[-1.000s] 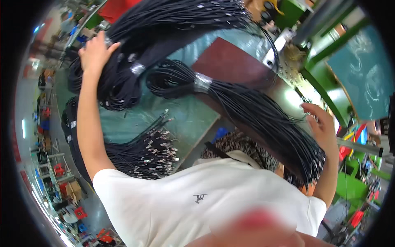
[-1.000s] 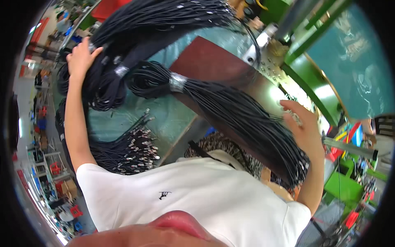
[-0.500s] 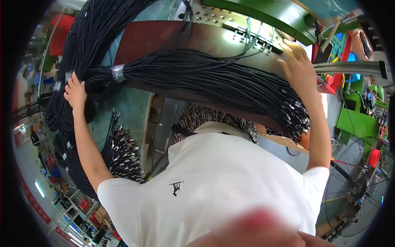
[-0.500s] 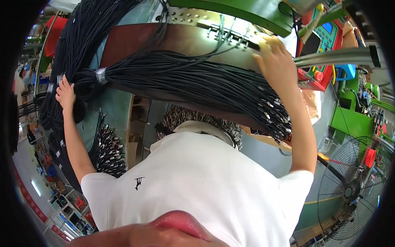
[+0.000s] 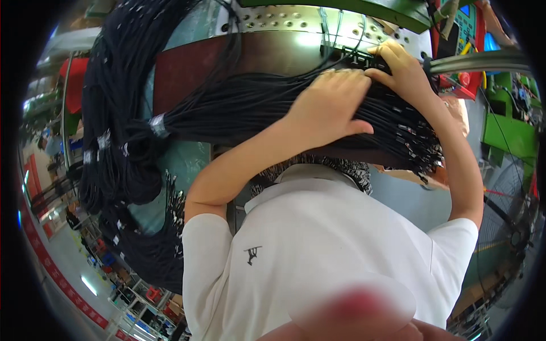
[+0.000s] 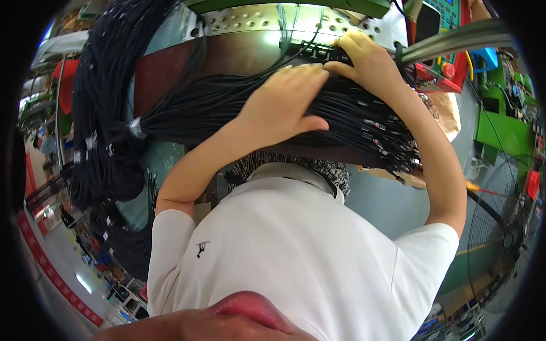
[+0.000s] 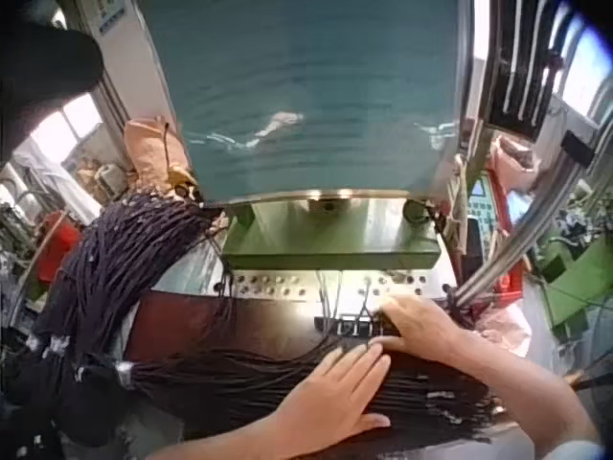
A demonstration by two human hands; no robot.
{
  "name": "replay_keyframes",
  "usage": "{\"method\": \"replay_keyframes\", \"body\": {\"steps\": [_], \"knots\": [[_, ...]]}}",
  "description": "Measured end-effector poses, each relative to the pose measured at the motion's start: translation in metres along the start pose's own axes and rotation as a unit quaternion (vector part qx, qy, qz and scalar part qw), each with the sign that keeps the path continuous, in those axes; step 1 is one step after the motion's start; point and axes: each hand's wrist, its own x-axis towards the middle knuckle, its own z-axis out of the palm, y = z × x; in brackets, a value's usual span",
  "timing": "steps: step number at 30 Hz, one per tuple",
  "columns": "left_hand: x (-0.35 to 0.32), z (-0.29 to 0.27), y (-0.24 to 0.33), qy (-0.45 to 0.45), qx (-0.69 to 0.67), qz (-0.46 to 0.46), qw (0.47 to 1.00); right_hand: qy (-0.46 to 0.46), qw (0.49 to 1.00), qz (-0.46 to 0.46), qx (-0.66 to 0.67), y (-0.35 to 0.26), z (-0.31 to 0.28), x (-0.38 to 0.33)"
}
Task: The person places a bundle of cables onto the table and inserts the connectors of individual cables into slots on a machine fixture by hand.
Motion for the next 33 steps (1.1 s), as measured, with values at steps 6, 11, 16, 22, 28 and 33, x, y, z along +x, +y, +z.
{"method": "replay_keyframes", "body": {"steps": [6,11,16,22,28,33], "knots": [[-0.011,-0.018,-0.034,-0.061,-0.011,-0.031,0.998,0.05,0.959,0.253,0.119,0.001,-0.009,0.005],[-0.01,-0.002,-0.041,0.044,0.062,0.003,0.997,0.106,0.984,0.007,-0.141,-0.005,-0.005,0.003],[-0.01,-0.012,-0.034,0.14,0.0,0.033,0.99,0.149,0.883,0.361,0.26,0.001,-0.008,-0.014],[-0.007,-0.047,-0.031,-0.089,-0.196,-0.11,0.97,0.084,0.97,0.068,-0.216,-0.044,-0.056,-0.026],[0.026,-0.03,-0.016,-0.25,-0.248,0.01,0.936,0.117,0.921,0.338,-0.157,-0.06,-0.128,-0.153],[0.113,0.012,0.04,-0.474,-0.43,-0.107,0.761,0.08,0.818,0.489,-0.292,-0.059,-0.102,-0.238]]}}
